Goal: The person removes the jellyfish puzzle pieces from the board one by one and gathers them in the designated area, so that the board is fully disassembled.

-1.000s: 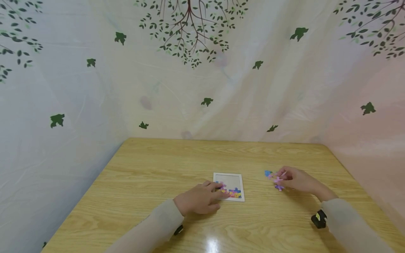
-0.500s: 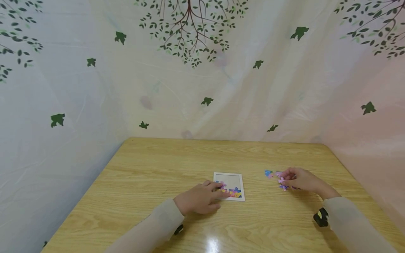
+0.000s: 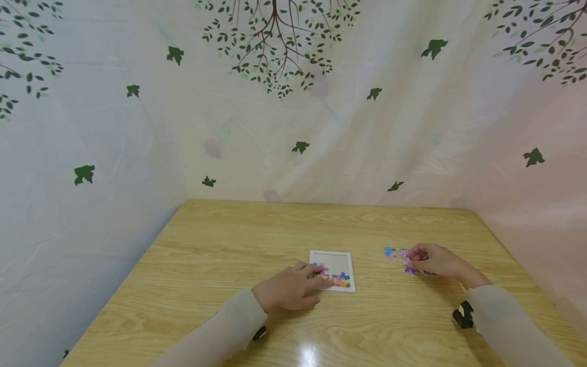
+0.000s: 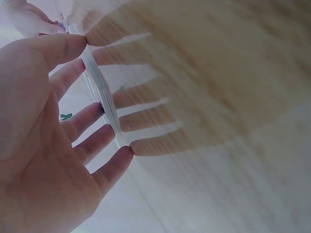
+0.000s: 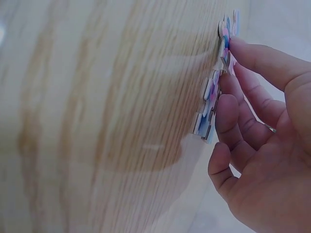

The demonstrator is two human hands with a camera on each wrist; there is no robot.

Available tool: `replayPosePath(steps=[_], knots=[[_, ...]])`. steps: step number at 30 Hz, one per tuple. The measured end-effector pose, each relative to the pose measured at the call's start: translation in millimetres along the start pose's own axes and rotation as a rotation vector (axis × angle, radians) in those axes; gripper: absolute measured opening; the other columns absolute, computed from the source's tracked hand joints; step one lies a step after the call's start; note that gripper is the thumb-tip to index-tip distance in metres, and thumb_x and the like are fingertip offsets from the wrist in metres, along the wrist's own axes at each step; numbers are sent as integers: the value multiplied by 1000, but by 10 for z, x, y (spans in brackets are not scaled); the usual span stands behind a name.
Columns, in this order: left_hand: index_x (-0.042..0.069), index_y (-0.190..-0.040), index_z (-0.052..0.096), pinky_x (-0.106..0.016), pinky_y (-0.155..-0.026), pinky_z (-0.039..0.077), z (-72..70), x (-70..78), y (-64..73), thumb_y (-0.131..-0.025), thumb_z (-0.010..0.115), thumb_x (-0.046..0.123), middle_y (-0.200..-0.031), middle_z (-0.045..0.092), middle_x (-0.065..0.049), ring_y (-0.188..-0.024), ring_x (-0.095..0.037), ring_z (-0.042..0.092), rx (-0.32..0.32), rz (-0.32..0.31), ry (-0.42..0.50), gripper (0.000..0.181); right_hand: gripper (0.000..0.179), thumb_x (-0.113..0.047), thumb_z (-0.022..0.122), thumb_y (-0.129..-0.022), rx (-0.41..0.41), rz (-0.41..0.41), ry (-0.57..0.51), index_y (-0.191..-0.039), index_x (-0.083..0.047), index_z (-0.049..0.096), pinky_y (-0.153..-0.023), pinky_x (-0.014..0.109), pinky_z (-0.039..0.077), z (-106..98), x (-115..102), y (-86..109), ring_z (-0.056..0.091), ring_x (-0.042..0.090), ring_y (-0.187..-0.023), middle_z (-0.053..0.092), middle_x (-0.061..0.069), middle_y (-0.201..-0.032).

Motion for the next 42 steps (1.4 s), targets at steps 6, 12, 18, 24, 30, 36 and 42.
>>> replayPosePath(steps=[6,12,18,24,30,36,42], knots=[[35,-157,43,-49,-111,43,-10,7,8,-108,50,37,-163,36,-4,-144,-32,41,13,11,-9,50,29,-17,70,-98,10,-2,25,-115,5,63,-60,25,49,-9,1,-1,55,15,-74,61,7,-93],[34,-157,44,-49,-110,44,-26,10,11,-107,52,35,-162,37,-5,-143,-32,42,20,17,2,50,28,-18,71,-97,28,-12,90,-114,3,65,-63,25,50,-18,22,-14,55,17,-80,61,5,-94],[34,-156,45,-49,-110,44,-41,14,12,-107,53,35,-162,37,-6,-143,-32,42,19,9,19,50,31,-23,72,-97,43,-23,103,-114,2,65,-63,26,50,-25,2,-5,55,19,-83,62,5,-97],[31,-153,49,-50,-110,44,-47,10,14,-106,55,32,-160,41,-5,-142,-30,43,44,31,49,47,29,-23,72,-97,43,-52,99,-113,1,66,-62,27,51,13,-95,-13,55,17,-81,63,5,-97],[31,-151,50,-51,-109,45,-34,1,23,-106,56,31,-158,42,-6,-141,-29,44,62,41,61,46,21,-17,69,-98,28,-108,75,-112,0,67,-58,26,49,91,-208,-61,54,13,-76,61,5,-95],[28,-151,51,-44,-113,41,-24,23,56,-105,56,32,-155,46,-7,-141,-27,45,68,48,33,46,21,-19,68,-100,-20,-130,45,-111,-2,64,-53,26,47,177,-332,-143,53,13,-67,59,5,-92],[25,-154,48,-43,-116,38,-16,87,97,-105,55,35,-156,45,-6,-142,-25,44,51,98,-11,51,21,-18,68,-99,-43,-135,45,-112,-1,65,-54,25,46,291,-426,-247,53,13,-69,61,5,-95]])
Point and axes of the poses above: each hand's wrist, its own y-axis away from the middle knuckle, its own z-axis out of the palm, x = y × z, the point moved 2 cm from there along -y, towards the middle knuckle
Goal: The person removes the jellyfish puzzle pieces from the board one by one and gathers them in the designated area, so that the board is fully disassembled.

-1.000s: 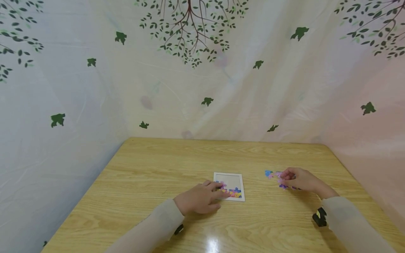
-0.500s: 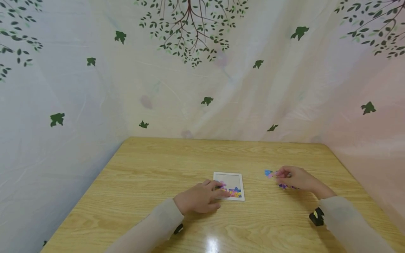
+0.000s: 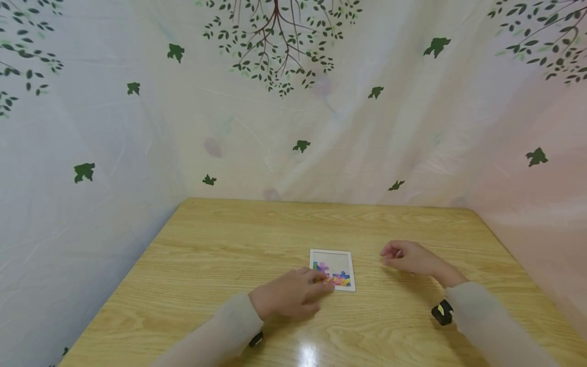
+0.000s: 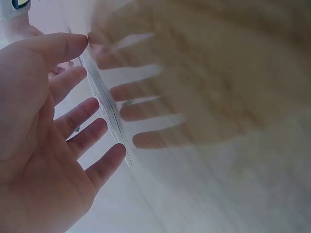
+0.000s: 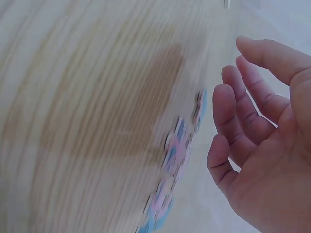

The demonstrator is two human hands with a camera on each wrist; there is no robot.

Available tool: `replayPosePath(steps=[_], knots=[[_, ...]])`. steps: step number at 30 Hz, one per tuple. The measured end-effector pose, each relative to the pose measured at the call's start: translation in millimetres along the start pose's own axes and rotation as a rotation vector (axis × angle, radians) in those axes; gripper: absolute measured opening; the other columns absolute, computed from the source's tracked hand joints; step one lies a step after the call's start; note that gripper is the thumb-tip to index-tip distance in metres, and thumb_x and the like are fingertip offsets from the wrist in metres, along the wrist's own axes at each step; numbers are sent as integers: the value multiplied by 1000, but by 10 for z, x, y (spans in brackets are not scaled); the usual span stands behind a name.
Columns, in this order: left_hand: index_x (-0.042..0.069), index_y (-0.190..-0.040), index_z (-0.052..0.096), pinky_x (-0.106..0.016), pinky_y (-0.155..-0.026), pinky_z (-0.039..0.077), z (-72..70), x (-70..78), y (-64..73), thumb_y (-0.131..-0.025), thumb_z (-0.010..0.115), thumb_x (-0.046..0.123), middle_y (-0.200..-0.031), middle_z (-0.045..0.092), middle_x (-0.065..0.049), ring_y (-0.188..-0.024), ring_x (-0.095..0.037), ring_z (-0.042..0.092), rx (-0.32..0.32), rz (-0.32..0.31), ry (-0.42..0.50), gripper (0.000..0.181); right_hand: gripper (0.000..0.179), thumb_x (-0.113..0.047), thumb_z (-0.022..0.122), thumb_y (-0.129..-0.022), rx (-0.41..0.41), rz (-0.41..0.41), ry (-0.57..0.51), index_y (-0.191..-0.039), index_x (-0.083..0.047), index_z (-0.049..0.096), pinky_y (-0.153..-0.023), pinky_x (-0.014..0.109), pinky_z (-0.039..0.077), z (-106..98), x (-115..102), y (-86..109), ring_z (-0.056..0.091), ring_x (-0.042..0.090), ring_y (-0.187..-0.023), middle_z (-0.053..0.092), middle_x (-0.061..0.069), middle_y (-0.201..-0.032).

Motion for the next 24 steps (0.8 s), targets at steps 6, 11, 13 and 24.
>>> replayPosePath(steps=[6,11,13,24], knots=[[24,-156,45,-43,-117,36,-16,71,14,-105,55,37,-160,41,-4,-145,-26,41,-21,9,-41,54,20,-16,71,-97,-16,-49,2,-110,-2,67,-67,24,49,136,-122,-131,55,16,-83,62,2,-93],[25,-156,45,-41,-117,36,6,60,13,-106,54,38,-160,42,-4,-144,-25,42,-25,11,-43,54,18,-15,71,-97,-38,-82,4,-108,-2,68,-66,24,49,243,-241,-242,55,15,-82,63,2,-93],[25,-157,44,-41,-117,36,19,50,8,-106,54,39,-160,42,-4,-144,-25,42,-26,13,-41,54,17,-15,72,-96,-44,-88,9,-108,-2,69,-67,24,49,285,-292,-284,56,14,-82,64,2,-93],[25,-157,45,-39,-117,36,28,39,-10,-106,54,38,-160,42,-3,-144,-24,43,-36,15,-39,53,20,-20,70,-98,-110,-128,18,-111,-6,72,-76,29,51,537,-610,-513,60,14,-88,67,-1,-96]])
Point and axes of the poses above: each hand's wrist, its own y-axis away from the middle knuckle, its own z-axis out of the palm, x = y × z, the point moved 2 cm from there along -y, towards the middle knuckle
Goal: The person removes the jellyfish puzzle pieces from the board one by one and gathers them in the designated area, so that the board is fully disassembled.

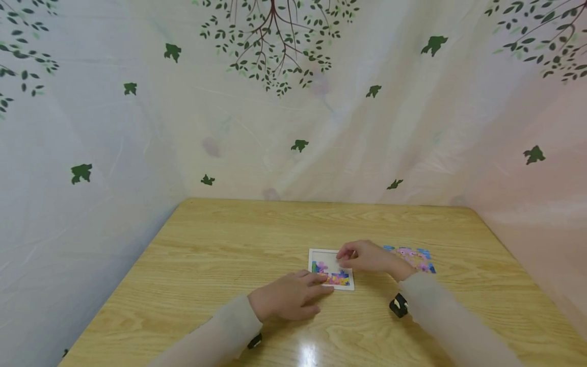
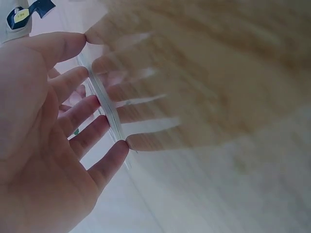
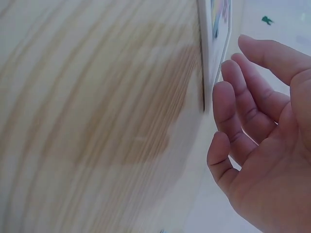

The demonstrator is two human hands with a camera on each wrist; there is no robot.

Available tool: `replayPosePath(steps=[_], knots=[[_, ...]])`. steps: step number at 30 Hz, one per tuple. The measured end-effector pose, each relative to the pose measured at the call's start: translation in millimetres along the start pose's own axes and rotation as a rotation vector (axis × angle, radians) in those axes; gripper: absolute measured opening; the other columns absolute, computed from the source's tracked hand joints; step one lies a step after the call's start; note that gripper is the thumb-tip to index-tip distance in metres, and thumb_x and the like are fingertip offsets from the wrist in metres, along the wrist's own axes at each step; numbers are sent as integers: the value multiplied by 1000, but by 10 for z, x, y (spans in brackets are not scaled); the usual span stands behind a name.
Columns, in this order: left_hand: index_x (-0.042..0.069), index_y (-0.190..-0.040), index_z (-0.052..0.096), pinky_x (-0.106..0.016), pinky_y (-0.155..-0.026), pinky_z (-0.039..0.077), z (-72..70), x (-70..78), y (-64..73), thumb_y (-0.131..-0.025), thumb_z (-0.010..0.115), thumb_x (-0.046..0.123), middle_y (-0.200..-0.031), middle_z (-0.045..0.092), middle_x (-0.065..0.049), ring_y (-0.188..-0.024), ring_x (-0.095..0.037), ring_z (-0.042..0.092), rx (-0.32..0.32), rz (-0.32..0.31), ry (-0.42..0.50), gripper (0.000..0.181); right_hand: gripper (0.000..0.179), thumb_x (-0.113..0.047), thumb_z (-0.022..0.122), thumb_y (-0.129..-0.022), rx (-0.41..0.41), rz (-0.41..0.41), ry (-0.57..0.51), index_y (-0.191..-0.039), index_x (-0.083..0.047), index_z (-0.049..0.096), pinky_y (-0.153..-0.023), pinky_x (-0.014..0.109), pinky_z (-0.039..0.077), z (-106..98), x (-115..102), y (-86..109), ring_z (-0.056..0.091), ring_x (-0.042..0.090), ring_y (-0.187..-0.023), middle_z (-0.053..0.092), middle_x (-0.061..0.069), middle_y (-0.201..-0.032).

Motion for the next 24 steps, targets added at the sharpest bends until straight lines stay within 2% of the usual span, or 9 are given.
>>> replayPosePath(steps=[9,17,24], knots=[[24,-157,44,-40,-118,35,2,-1,16,-106,53,39,-160,41,-5,-144,-25,41,-10,-4,4,53,24,-20,72,-97,-43,23,-7,-117,-6,75,-76,29,50,189,-162,-197,59,11,-84,68,-5,-94],[23,-157,45,-41,-117,36,10,-2,3,-106,52,39,-160,41,-6,-144,-26,42,-10,2,5,53,20,-20,72,-97,-40,18,7,-111,-7,75,-76,30,51,250,-198,-254,59,12,-82,68,-5,-90],[24,-157,44,-40,-118,35,16,2,-5,-106,53,39,-161,40,-6,-144,-26,41,-12,-5,3,54,15,-17,74,-94,-32,67,-28,-106,-8,72,-73,28,48,293,-189,-292,57,13,-80,64,-3,-88]])
Point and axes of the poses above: each hand's wrist, its own y-axis away from the middle knuckle, its own z-axis out of the palm, x = y × z, the point moved 2 cm from there along -y, towards the middle knuckle
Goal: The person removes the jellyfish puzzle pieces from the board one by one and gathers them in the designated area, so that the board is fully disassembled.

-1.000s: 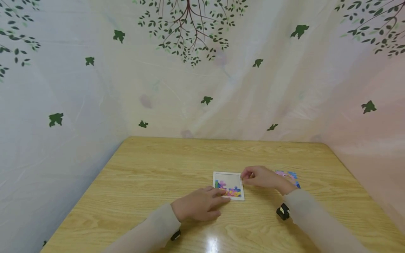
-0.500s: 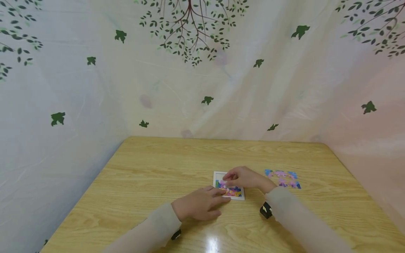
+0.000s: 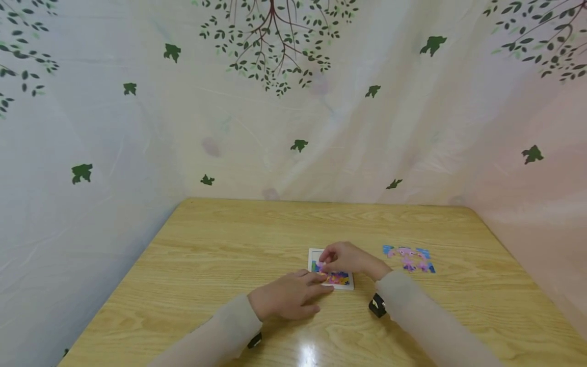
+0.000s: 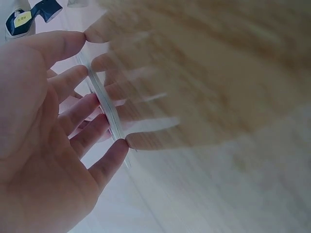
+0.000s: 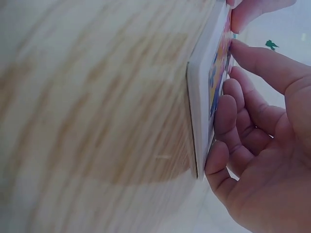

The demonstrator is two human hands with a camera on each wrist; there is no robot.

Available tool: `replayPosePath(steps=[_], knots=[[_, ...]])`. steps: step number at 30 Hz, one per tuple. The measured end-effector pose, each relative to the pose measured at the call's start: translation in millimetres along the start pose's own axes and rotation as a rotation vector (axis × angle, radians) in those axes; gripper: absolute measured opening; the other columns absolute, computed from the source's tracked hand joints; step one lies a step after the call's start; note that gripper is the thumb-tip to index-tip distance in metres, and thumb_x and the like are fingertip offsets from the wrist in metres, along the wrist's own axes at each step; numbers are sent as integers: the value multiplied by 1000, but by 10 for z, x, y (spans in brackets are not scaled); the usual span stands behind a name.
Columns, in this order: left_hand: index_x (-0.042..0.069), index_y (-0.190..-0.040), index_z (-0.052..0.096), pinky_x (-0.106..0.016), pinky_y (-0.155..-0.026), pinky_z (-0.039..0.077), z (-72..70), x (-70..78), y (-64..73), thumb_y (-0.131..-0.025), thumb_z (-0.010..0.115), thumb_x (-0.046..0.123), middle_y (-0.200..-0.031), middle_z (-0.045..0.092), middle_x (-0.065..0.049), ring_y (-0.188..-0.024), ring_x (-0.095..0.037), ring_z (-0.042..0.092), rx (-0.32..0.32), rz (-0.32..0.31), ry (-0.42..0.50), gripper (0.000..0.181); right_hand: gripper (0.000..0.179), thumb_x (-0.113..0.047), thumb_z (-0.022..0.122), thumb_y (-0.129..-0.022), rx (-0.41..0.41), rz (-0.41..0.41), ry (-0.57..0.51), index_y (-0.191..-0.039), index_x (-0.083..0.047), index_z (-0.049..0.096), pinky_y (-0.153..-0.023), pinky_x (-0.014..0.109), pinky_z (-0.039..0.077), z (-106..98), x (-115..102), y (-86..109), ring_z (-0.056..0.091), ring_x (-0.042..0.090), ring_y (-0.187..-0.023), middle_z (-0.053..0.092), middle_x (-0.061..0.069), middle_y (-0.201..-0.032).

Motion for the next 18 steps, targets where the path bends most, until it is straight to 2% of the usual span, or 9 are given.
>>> replayPosePath(steps=[6,18], knots=[[25,-157,44,-41,-117,36,-20,8,17,-106,52,39,-161,40,-6,-144,-26,41,-4,-8,9,53,15,-14,76,-92,19,26,-10,-104,-7,69,-75,27,49,8,-41,2,57,13,-82,64,-1,-91],[23,-157,45,-39,-117,37,-77,39,28,-106,54,37,-159,42,-6,-143,-24,42,-7,-3,27,53,14,-13,74,-95,15,-51,-19,-102,-9,62,-79,30,51,5,-55,18,60,13,-87,66,-1,-94]])
Point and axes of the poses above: each hand's wrist, its own y-axis away from the middle knuckle, its own z-axis out of the palm, x = y × z, the point moved 2 cm from there along -y, towards the middle knuckle
